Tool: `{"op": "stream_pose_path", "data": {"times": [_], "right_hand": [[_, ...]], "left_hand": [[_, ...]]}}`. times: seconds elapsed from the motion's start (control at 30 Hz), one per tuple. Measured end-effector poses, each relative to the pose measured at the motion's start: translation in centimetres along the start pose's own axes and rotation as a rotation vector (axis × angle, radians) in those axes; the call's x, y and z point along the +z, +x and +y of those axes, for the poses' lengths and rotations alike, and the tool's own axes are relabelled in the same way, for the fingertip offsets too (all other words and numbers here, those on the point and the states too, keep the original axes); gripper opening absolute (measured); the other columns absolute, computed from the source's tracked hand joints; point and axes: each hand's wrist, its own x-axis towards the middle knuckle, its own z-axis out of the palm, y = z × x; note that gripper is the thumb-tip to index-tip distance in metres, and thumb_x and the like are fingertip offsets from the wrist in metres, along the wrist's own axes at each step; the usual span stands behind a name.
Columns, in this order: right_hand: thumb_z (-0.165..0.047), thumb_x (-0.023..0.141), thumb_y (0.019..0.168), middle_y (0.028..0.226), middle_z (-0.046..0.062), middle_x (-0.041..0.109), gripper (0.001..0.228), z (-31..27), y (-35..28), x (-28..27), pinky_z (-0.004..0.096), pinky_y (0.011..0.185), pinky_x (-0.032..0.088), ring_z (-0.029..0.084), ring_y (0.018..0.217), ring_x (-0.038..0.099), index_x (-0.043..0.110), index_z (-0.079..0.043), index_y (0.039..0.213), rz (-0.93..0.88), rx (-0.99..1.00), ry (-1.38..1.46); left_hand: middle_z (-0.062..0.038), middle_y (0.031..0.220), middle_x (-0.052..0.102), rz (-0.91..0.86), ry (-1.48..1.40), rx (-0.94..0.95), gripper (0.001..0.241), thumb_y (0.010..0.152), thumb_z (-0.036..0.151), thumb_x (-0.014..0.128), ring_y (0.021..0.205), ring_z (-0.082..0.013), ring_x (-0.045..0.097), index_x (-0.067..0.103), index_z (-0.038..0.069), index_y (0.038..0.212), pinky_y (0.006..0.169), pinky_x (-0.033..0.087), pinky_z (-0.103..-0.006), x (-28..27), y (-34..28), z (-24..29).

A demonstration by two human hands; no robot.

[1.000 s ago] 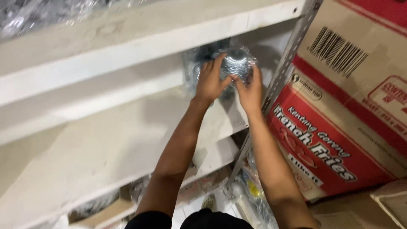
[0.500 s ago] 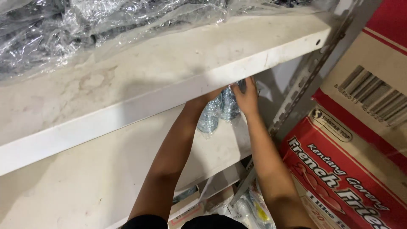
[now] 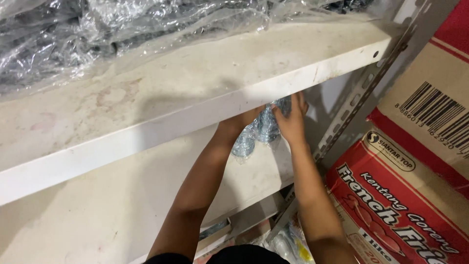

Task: The person organizes silver-colored metal bowls by picking them up from a shelf, inspecting them, and placing some into a pink plastic basket while rearranging others on the shelf.

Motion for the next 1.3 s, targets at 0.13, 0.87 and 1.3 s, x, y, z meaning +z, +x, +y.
{"op": "stream_pose_path", "data": {"times": [0.13,0.87,1.3], "right_hand": [[-0.020,0.081,0.092,0.163,0.029,0.022,0.086,-1.6,-1.2,-1.5,0.059,0.121,0.021,0.045,0.151,0.018,0.033,-0.006,0.161,0.043,0.013,-0.005],[-0.017,0.071,0.093,0.115,0.020,0.069,0.061,-1.4,-33.5,-7.6,0.033,0.086,0.053,0.022,0.104,0.064,0.051,-0.014,0.150,-0.938,0.776,0.522],[-0.037,0.065,0.091,0.131,0.009,0.066,0.058,-9.3,-32.1,-11.8,0.038,0.098,0.054,0.023,0.115,0.066,0.054,-0.015,0.144,-1.225,0.647,0.349]], "left_hand": [[-0.016,0.090,0.069,-0.015,-0.003,-0.032,0.032,0.089,0.027,0.073,0.087,-0.0360,0.065,0.068,0.005,0.111,0.080,0.051,-0.0487,-1.7,-1.5,1.9],[-0.017,0.126,0.056,-0.045,-0.225,-0.934,0.036,0.080,0.003,0.071,0.125,-0.0385,0.053,0.064,0.004,0.115,0.104,0.044,-0.0447,-8.5,-42.0,19.7],[-0.016,0.124,0.056,0.030,-0.131,-0.959,0.032,0.089,0.010,0.072,0.120,-0.0369,0.055,0.063,0.008,0.120,0.101,0.047,-0.0424,-17.4,-44.7,27.8]]}}
